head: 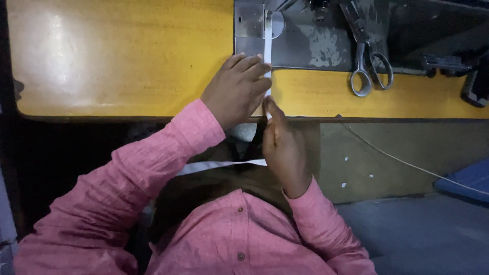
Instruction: The person uses a sewing machine to stitch a white strip of material onto the edges of various printed sachet packets. They repeatedly pick up different packets from a stack, align them under the needle, and sew along the side before moving to the next item.
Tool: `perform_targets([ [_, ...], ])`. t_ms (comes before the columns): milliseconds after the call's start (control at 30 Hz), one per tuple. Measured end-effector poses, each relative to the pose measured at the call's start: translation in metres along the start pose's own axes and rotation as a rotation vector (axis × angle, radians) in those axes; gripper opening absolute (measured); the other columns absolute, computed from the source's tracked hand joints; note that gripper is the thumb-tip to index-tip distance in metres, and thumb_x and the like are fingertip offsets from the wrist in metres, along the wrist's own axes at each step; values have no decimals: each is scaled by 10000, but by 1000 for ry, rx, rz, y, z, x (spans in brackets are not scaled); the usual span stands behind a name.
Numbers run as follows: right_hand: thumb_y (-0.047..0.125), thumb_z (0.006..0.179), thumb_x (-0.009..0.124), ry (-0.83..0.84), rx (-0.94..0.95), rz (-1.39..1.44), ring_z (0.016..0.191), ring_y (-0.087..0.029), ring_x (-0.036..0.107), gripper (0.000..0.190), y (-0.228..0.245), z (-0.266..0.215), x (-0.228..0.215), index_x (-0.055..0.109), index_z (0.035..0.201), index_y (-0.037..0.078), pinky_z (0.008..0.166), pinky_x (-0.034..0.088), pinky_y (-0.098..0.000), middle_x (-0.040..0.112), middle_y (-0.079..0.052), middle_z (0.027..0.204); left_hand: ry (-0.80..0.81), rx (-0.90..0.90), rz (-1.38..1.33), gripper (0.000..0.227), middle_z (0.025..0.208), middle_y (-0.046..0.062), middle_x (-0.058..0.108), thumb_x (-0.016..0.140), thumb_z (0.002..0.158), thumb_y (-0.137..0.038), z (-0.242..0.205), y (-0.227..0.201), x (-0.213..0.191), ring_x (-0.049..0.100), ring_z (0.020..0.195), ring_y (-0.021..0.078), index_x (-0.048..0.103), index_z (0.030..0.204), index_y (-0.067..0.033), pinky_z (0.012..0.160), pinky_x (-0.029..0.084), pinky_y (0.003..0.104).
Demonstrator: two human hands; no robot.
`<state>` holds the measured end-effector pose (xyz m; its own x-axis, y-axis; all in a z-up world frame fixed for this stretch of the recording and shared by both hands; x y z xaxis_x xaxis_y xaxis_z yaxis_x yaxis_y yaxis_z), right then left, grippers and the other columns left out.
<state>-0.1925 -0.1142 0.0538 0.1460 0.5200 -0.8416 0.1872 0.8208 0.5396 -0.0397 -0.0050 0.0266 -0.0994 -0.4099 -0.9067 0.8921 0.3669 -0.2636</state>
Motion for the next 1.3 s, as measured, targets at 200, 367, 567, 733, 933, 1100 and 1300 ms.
perform_targets([
  [200, 15, 1059, 460, -33, -84, 77, 1338, -491, 622, 453, 15, 29, -15, 567, 1499, 21, 1112, 492, -534, 649, -287, 1467, -47, 53, -107, 216, 1355, 119, 748, 592, 1032, -110, -2, 6, -5, 633, 1341, 358, 793, 1105, -134, 1116, 469, 539],
  [367, 187, 1064, 435, 118, 90, -79, 740, -520, 676, 516, 16, 56, -22, 576, 1559, 160, 645, 468, -628, 752, -298, 944, -78, 52, -44, 314, 1324, 42, 763, 563, 1011, -71, 11, 25, 3, 590, 1370, 332, 820, 1161, -172, 1113, 453, 521],
  [567, 168, 1026, 363, 98, 27, -32, 771, -539, 655, 502, 10, 85, -16, 618, 1455, 109, 633, 442, -625, 730, -297, 1001, -75, 51, 33, 245, 1319, -4, 746, 643, 966, -96, 28, 47, 9, 552, 1381, 309, 811, 1103, -210, 1094, 427, 529],
  [733, 139, 1043, 423, 64, -5, -52, 781, -565, 649, 460, 1, 100, -8, 616, 1458, 88, 629, 435, -651, 749, -295, 1043, -135, 31, 22, 208, 1284, 96, 716, 662, 1012, -90, 34, 54, 5, 577, 1361, 336, 829, 1127, -140, 1072, 455, 524],
  [933, 122, 999, 408, 32, -6, -46, 847, -569, 637, 457, -1, 112, -7, 649, 1388, 96, 660, 428, -652, 745, -285, 1100, -208, 8, 61, 182, 1163, 95, 652, 735, 986, -151, 38, 58, 8, 565, 1288, 332, 864, 1114, -160, 967, 461, 505],
  [1100, 126, 976, 426, 99, 85, -44, 880, -574, 650, 549, 4, 102, -10, 607, 1493, 121, 695, 440, -659, 746, -286, 1171, -239, -2, 68, 240, 1162, 86, 641, 699, 999, -157, 34, 58, 8, 587, 1209, 320, 876, 1160, -171, 922, 468, 488],
  [1300, 280, 1052, 344, 266, 400, 9, 761, -429, 682, 609, 38, 31, -33, 517, 1635, 280, 653, 456, -547, 755, -247, 927, -179, 98, -61, 119, 1454, 115, 646, 718, 1029, -179, 31, 49, 4, 615, 1251, 354, 809, 1027, -102, 936, 523, 547],
])
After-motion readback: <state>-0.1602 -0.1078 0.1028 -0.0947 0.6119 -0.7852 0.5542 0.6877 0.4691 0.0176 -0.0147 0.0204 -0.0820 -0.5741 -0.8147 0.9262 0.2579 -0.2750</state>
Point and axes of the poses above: each hand's wrist, its own z-axis towards the middle knuckle, its own x-axis out of the palm, y = z × x, the point moved 2 cm from there along z, towards the middle knuckle
